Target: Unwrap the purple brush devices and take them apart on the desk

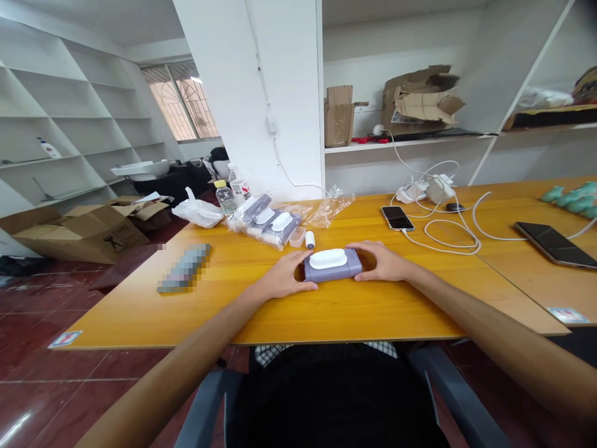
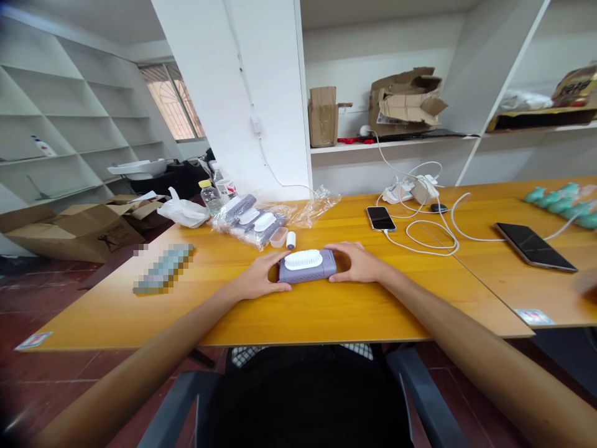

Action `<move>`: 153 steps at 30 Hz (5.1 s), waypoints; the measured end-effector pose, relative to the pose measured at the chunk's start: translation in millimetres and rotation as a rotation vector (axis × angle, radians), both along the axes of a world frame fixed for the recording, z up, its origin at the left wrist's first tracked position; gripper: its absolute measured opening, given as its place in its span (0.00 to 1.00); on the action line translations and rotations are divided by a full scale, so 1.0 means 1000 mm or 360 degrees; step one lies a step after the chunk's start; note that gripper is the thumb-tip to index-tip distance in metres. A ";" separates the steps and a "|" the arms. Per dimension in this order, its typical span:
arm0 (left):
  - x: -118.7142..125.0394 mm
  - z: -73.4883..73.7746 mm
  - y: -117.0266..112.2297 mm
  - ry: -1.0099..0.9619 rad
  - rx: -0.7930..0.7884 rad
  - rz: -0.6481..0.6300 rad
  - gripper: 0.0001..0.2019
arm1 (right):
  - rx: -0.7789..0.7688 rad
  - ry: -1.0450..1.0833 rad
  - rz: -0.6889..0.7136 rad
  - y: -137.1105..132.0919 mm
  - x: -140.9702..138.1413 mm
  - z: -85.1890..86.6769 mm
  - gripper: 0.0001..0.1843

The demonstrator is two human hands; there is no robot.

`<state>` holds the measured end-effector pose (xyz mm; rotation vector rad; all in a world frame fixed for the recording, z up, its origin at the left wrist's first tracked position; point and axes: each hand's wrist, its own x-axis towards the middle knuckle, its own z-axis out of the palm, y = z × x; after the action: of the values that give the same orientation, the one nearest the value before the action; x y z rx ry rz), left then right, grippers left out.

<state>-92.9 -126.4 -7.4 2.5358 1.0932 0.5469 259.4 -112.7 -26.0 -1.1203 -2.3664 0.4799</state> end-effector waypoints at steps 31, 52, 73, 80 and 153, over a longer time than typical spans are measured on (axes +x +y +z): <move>-0.003 -0.002 -0.001 -0.0305 0.0293 -0.0187 0.45 | -0.0584 0.0916 -0.0085 -0.005 -0.013 0.005 0.34; 0.006 -0.005 -0.006 -0.0573 -0.0043 -0.0127 0.45 | -0.1392 0.1027 -0.0197 -0.022 -0.017 0.030 0.33; 0.010 0.001 0.000 -0.1219 -0.1116 0.0100 0.30 | -0.1366 0.1337 -0.0088 -0.017 -0.018 0.021 0.20; 0.010 -0.008 0.004 -0.1444 -0.1123 0.0316 0.24 | -0.1356 0.1329 -0.0139 -0.015 -0.018 0.017 0.16; 0.022 -0.006 -0.002 -0.1392 -0.1033 0.0291 0.22 | -0.1339 0.1476 -0.0356 -0.022 -0.039 0.025 0.24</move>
<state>-70.7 -128.7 -13.2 1.4021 0.9330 1.0123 220.1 -134.7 -0.7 -1.0929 -1.2025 1.5828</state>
